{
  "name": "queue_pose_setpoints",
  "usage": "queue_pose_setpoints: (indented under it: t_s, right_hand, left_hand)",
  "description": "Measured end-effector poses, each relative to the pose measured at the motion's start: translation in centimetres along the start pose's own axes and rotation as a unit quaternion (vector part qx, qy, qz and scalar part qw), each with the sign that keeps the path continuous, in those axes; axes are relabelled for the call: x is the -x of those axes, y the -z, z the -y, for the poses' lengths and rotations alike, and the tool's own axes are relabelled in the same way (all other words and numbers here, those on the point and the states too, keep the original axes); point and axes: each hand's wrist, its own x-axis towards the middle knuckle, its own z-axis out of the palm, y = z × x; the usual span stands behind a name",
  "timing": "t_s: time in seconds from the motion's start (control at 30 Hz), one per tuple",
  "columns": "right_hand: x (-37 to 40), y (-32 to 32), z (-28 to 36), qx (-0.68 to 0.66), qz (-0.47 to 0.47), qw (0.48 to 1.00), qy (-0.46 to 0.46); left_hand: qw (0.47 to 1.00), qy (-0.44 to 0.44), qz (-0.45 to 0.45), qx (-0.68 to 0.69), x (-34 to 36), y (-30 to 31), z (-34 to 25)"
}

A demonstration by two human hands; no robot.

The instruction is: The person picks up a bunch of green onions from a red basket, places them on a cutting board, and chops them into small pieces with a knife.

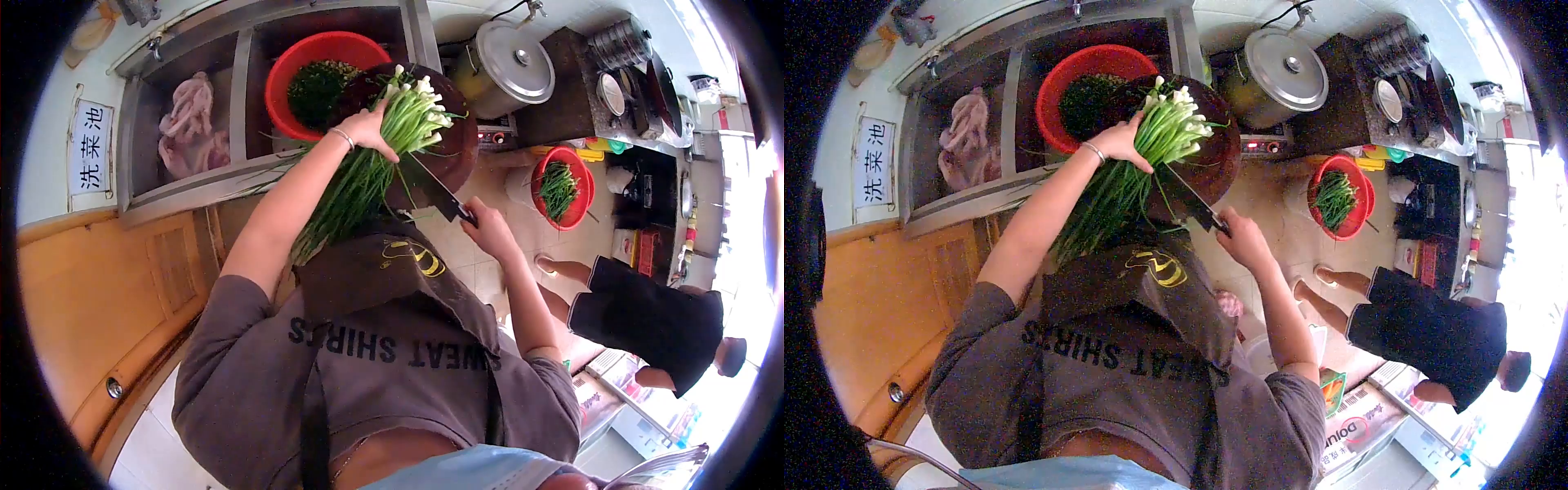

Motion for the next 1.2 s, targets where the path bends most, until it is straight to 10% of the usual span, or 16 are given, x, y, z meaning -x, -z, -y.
queue_pose_setpoints:
  t_s: [0.3,0.43,0.7,0.77,1.1,1.2]
  right_hand:
    - [0.2,-3.0,1.1,-0.068,-0.034,0.997,0.017]
    - [1.5,-2.1,-1.4,-0.05,-0.04,0.998,0.009]
    - [0.4,6.2,-6.7,-0.059,-0.027,0.996,-0.061]
    - [-1.5,7.5,-8.2,-0.07,-0.053,0.994,-0.066]
    - [-16.1,9.2,-9.5,-0.056,-0.103,0.988,0.1]
    - [-18.5,7.4,-9.9,-0.003,-0.109,0.988,0.11]
  left_hand:
    - [0.993,-0.102,0.064,-0.022,-0.9,3.1,0.1]
    - [0.999,-0.008,0.021,-0.044,1.0,2.1,-1.4]
    - [0.907,-0.203,-0.365,-0.05,7.0,-5.3,-8.6]
    - [0.975,-0.221,-0.025,0.003,6.0,-8.6,-8.2]
    - [0.984,-0.073,-0.123,-0.102,7.7,-12.0,-6.9]
    - [0.975,-0.097,-0.183,0.08,8.4,-7.8,-9.6]
